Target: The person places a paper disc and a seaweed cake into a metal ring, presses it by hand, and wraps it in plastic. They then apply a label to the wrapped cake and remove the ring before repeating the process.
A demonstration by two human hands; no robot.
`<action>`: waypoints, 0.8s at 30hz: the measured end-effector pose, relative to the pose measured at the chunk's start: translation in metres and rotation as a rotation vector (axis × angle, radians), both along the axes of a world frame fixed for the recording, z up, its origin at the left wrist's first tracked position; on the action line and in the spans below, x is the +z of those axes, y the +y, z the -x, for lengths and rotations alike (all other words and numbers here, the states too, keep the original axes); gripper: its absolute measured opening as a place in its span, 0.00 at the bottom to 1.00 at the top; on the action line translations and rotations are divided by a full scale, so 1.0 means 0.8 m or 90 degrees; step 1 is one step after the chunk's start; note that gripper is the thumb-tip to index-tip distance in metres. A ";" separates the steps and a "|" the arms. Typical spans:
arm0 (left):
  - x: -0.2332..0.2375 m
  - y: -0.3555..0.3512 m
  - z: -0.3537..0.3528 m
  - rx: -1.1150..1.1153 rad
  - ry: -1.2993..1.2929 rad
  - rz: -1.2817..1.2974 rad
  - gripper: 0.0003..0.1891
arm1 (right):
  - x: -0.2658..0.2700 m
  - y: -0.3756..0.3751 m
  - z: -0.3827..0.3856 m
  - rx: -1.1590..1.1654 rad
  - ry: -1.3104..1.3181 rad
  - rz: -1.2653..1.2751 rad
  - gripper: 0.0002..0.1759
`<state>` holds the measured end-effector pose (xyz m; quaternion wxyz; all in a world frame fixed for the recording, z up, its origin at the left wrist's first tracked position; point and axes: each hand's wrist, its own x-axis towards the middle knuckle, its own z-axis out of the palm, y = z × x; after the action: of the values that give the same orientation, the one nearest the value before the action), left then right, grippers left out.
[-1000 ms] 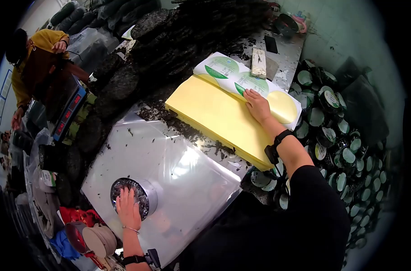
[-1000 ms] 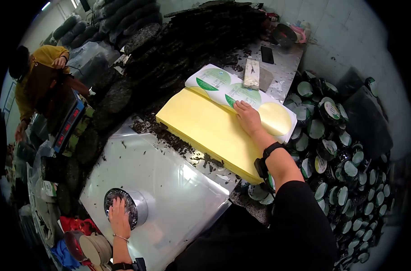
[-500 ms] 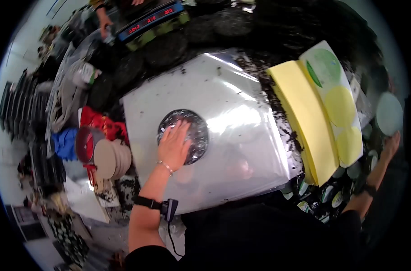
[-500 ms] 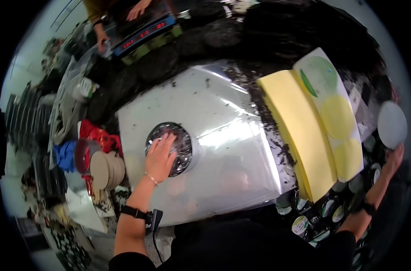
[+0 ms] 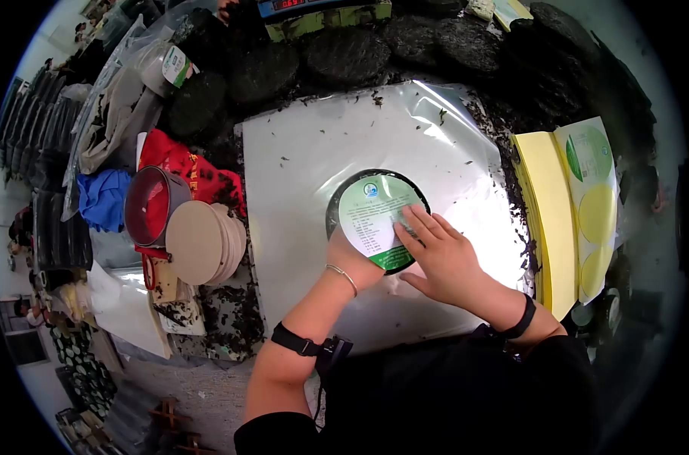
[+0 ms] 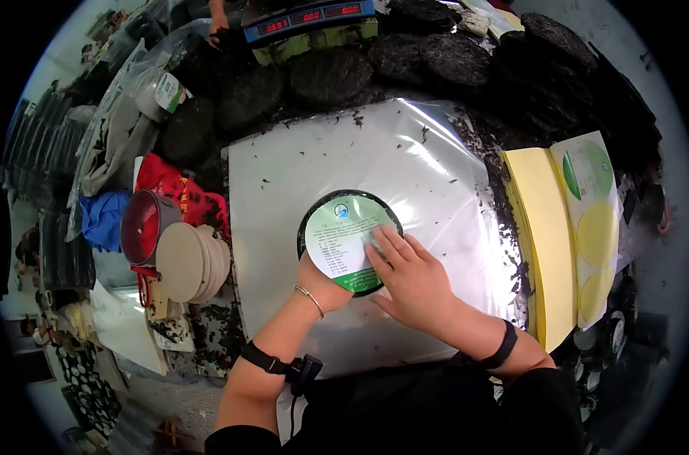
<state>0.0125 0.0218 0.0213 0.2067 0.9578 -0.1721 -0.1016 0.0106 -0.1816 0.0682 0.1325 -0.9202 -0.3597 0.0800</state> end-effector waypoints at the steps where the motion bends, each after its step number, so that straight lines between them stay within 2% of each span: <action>1: -0.004 0.001 0.001 0.015 0.027 0.044 0.26 | 0.024 0.000 -0.006 0.023 0.012 0.048 0.38; 2: -0.004 0.000 0.001 0.027 0.054 0.086 0.27 | 0.042 0.010 -0.018 0.009 0.090 0.098 0.37; 3: -0.005 0.001 -0.001 0.038 0.078 0.126 0.28 | 0.036 0.024 -0.036 0.003 0.050 0.012 0.37; 5: -0.015 0.006 0.001 0.027 -0.023 0.143 0.28 | 0.009 0.052 -0.065 -0.010 -0.028 -0.162 0.37; 6: -0.019 0.009 0.006 0.026 -0.072 0.151 0.28 | -0.010 0.061 -0.072 0.019 -0.044 -0.119 0.37; 9: 0.009 0.063 0.037 -0.130 0.050 0.098 0.29 | -0.046 0.073 -0.077 0.093 -0.073 -0.034 0.37; 12: 0.013 0.107 0.098 -0.178 -0.081 0.039 0.28 | -0.051 0.081 -0.069 0.083 -0.066 -0.027 0.38; 14: -0.011 0.135 0.105 0.019 -0.042 0.368 0.27 | -0.055 0.101 -0.048 0.064 -0.096 -0.018 0.39; 16: -0.032 0.140 0.091 0.217 -0.044 0.583 0.26 | -0.063 0.129 -0.028 0.072 -0.103 -0.066 0.40; 17: -0.037 0.131 0.066 0.297 -0.048 0.637 0.26 | -0.065 0.142 -0.016 0.077 -0.094 -0.108 0.41; 19: -0.048 0.119 0.032 0.451 -0.053 0.750 0.27 | -0.059 0.159 0.003 0.077 -0.096 -0.090 0.39; 22: -0.080 0.127 0.033 0.455 0.107 0.853 0.37 | -0.047 0.115 0.034 0.371 0.121 -0.151 0.36; 24: -0.082 0.131 0.041 0.394 0.188 0.852 0.41 | -0.029 0.062 0.051 0.515 0.320 -0.160 0.35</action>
<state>-0.0205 0.1263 -0.0445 0.7847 0.6088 0.1097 -0.0396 -0.0300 -0.1319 0.0452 0.2836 -0.6359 -0.6517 0.3007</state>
